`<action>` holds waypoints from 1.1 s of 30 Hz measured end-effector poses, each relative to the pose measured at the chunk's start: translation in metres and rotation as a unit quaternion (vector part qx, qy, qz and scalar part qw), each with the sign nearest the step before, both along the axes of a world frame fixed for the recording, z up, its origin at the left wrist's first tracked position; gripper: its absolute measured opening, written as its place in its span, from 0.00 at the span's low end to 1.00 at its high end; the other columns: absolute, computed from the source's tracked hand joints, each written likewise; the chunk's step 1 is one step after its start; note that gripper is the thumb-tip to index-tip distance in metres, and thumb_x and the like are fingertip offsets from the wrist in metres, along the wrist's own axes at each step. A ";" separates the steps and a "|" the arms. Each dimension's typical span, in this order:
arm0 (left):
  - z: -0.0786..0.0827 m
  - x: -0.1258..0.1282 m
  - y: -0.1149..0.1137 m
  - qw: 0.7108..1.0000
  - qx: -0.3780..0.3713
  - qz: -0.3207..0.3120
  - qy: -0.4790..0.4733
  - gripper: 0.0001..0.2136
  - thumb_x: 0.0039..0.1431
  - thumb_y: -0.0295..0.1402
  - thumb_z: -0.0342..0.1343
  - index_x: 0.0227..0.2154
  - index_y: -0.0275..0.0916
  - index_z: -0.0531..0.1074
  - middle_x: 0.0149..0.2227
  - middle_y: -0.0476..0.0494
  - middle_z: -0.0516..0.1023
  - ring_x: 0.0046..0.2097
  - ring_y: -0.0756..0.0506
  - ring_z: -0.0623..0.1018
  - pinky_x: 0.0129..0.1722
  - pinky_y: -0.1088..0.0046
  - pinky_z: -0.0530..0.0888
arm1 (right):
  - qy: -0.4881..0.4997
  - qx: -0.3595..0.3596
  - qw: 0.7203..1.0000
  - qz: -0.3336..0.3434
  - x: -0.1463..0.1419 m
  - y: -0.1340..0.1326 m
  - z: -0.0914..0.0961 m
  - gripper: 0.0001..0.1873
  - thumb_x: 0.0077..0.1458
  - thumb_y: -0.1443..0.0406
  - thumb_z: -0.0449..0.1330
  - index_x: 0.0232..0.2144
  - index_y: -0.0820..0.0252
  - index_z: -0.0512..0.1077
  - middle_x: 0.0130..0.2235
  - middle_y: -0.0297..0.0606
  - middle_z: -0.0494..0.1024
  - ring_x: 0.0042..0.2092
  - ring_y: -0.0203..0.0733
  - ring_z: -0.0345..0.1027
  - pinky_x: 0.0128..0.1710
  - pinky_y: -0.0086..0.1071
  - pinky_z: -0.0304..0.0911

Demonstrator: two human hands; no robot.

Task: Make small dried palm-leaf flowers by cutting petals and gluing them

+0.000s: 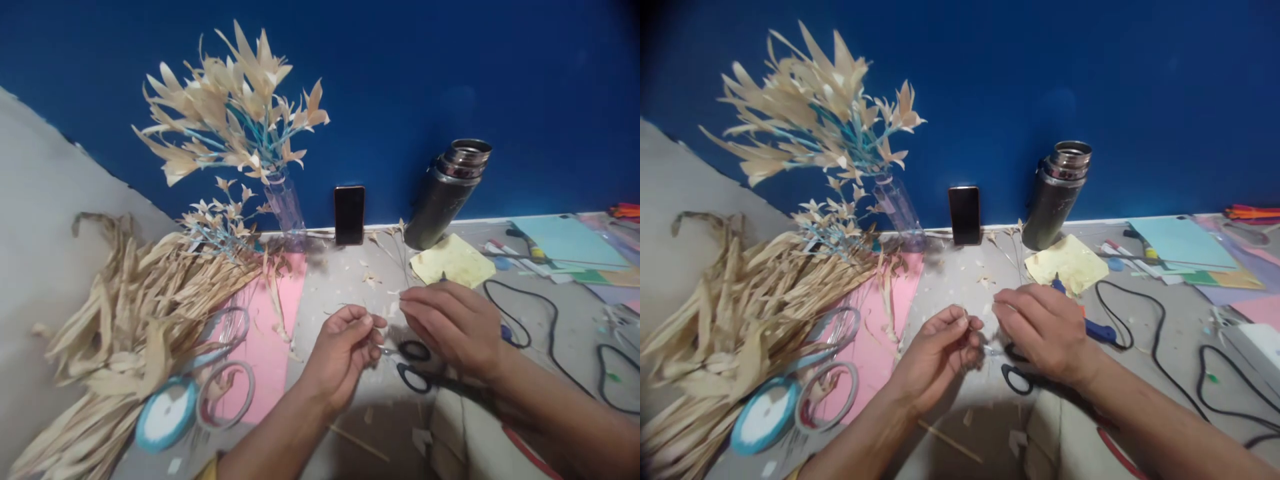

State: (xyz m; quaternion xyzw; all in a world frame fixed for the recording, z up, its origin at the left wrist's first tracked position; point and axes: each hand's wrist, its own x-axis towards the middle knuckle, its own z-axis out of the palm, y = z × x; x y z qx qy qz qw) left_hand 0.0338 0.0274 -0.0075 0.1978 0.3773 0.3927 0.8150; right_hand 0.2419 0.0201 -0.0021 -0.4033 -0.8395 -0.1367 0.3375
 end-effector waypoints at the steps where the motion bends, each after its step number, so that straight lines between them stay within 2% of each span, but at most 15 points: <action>1: 0.003 0.004 -0.003 1.000 0.004 -0.003 0.001 0.17 0.43 0.34 0.72 0.30 0.36 0.69 0.33 0.43 0.78 0.30 0.50 0.75 0.27 0.76 0.69 | -0.009 0.012 1.000 0.009 0.000 -0.010 0.000 0.12 0.60 0.70 0.61 0.45 0.52 0.76 0.44 0.40 0.83 0.42 0.45 0.74 0.44 0.38 0.68; 9: 0.007 0.030 -0.021 0.994 0.083 0.013 0.067 0.14 0.48 0.36 0.69 0.30 0.37 0.70 0.23 0.48 0.75 0.24 0.52 0.71 0.26 0.77 0.68 | -0.040 0.009 0.999 -0.001 0.002 -0.036 -0.006 0.09 0.64 0.66 0.58 0.44 0.52 0.77 0.43 0.40 0.83 0.41 0.45 0.75 0.42 0.39 0.68; 11: 0.005 0.033 -0.021 0.989 0.117 0.031 0.089 0.13 0.48 0.35 0.69 0.29 0.37 0.71 0.22 0.49 0.74 0.24 0.52 0.71 0.27 0.77 0.68 | 0.006 -0.006 1.000 -0.015 0.002 -0.038 -0.004 0.09 0.63 0.67 0.59 0.43 0.53 0.77 0.43 0.41 0.83 0.42 0.45 0.75 0.43 0.39 0.69; 13: 0.003 0.034 -0.020 0.981 0.147 0.049 0.112 0.11 0.48 0.34 0.69 0.28 0.37 0.71 0.22 0.49 0.73 0.25 0.51 0.72 0.27 0.77 0.68 | 0.110 -0.082 0.989 -0.058 0.002 -0.040 -0.001 0.08 0.62 0.66 0.58 0.41 0.56 0.77 0.41 0.42 0.83 0.40 0.45 0.75 0.42 0.38 0.69; 15: 0.003 0.035 -0.018 0.975 0.172 0.052 0.131 0.10 0.48 0.33 0.68 0.28 0.37 0.72 0.23 0.50 0.73 0.25 0.51 0.72 0.28 0.76 0.68 | 0.243 -0.246 0.933 -0.097 0.001 -0.041 0.002 0.10 0.63 0.62 0.57 0.39 0.57 0.77 0.37 0.41 0.83 0.35 0.43 0.74 0.36 0.36 0.69; 18: 0.004 0.036 -0.016 0.969 0.191 0.024 0.152 0.09 0.48 0.33 0.68 0.27 0.36 0.73 0.23 0.49 0.74 0.25 0.51 0.73 0.28 0.76 0.68 | 0.400 -0.481 0.777 -0.074 0.001 -0.041 0.004 0.18 0.63 0.53 0.54 0.36 0.59 0.77 0.32 0.38 0.81 0.29 0.38 0.70 0.27 0.30 0.65; 19: 0.004 0.037 -0.016 0.968 0.194 0.016 0.158 0.09 0.48 0.33 0.68 0.27 0.36 0.73 0.23 0.49 0.74 0.26 0.51 0.73 0.28 0.76 0.68 | 0.431 -0.519 0.736 -0.059 0.001 -0.041 0.004 0.20 0.62 0.51 0.55 0.34 0.59 0.77 0.31 0.38 0.80 0.28 0.37 0.69 0.26 0.29 0.63; 21: 0.005 0.040 -0.015 0.965 0.202 0.004 0.166 0.09 0.48 0.32 0.68 0.27 0.37 0.73 0.23 0.49 0.74 0.26 0.50 0.73 0.29 0.75 0.68 | 0.469 -0.541 0.696 -0.048 0.003 -0.041 0.005 0.20 0.58 0.49 0.59 0.29 0.60 0.75 0.28 0.36 0.78 0.26 0.35 0.66 0.26 0.29 0.62; 22: 0.005 0.041 -0.014 0.964 0.207 -0.002 0.170 0.08 0.47 0.32 0.68 0.27 0.37 0.74 0.23 0.49 0.74 0.26 0.50 0.73 0.29 0.75 0.68 | 0.476 -0.536 0.695 -0.054 0.006 -0.040 0.005 0.19 0.57 0.50 0.60 0.27 0.59 0.74 0.27 0.35 0.77 0.26 0.35 0.65 0.26 0.29 0.62; 24: 0.005 0.044 -0.008 0.959 0.220 -0.012 0.180 0.07 0.47 0.30 0.67 0.26 0.37 0.74 0.22 0.49 0.73 0.25 0.51 0.72 0.28 0.76 0.68 | 0.463 -0.509 0.721 -0.083 0.016 -0.038 0.003 0.18 0.57 0.51 0.60 0.25 0.58 0.72 0.25 0.33 0.76 0.25 0.36 0.66 0.26 0.30 0.62; 26: 0.003 0.048 0.003 0.951 0.237 -0.012 0.200 0.06 0.48 0.29 0.66 0.26 0.37 0.74 0.22 0.49 0.73 0.25 0.51 0.72 0.28 0.76 0.67 | 0.404 -0.459 0.780 -0.133 0.034 -0.036 -0.002 0.17 0.59 0.53 0.57 0.27 0.56 0.73 0.26 0.35 0.77 0.27 0.39 0.68 0.28 0.32 0.63; 28: 0.000 0.055 0.018 0.939 0.261 -0.002 0.223 0.04 0.48 0.27 0.65 0.26 0.37 0.74 0.22 0.49 0.73 0.25 0.51 0.72 0.29 0.76 0.68 | 0.294 -0.381 0.850 -0.212 0.058 -0.034 -0.014 0.13 0.60 0.55 0.55 0.31 0.55 0.74 0.30 0.37 0.79 0.31 0.44 0.71 0.31 0.35 0.63; 29: -0.001 0.059 0.027 0.934 0.272 0.003 0.231 0.04 0.49 0.27 0.64 0.26 0.37 0.74 0.22 0.49 0.74 0.26 0.51 0.72 0.29 0.76 0.68 | 0.227 -0.356 0.871 -0.251 0.069 -0.033 -0.021 0.12 0.60 0.57 0.55 0.34 0.55 0.75 0.34 0.39 0.80 0.34 0.47 0.73 0.33 0.37 0.64; 31: -0.006 0.073 0.044 0.929 0.286 0.014 0.235 0.03 0.50 0.27 0.63 0.26 0.36 0.74 0.22 0.48 0.75 0.27 0.50 0.74 0.30 0.76 0.70 | 0.131 -0.303 0.894 -0.303 0.089 -0.032 -0.036 0.12 0.57 0.58 0.57 0.40 0.57 0.75 0.42 0.45 0.80 0.44 0.54 0.73 0.39 0.40 0.65; 33: -0.011 0.089 0.060 0.932 0.287 0.012 0.223 0.04 0.50 0.28 0.64 0.26 0.36 0.73 0.24 0.46 0.76 0.31 0.46 0.78 0.31 0.74 0.73 | 0.063 -0.283 0.909 -0.298 0.102 -0.032 -0.050 0.14 0.56 0.60 0.59 0.43 0.59 0.75 0.46 0.50 0.78 0.49 0.58 0.70 0.44 0.43 0.65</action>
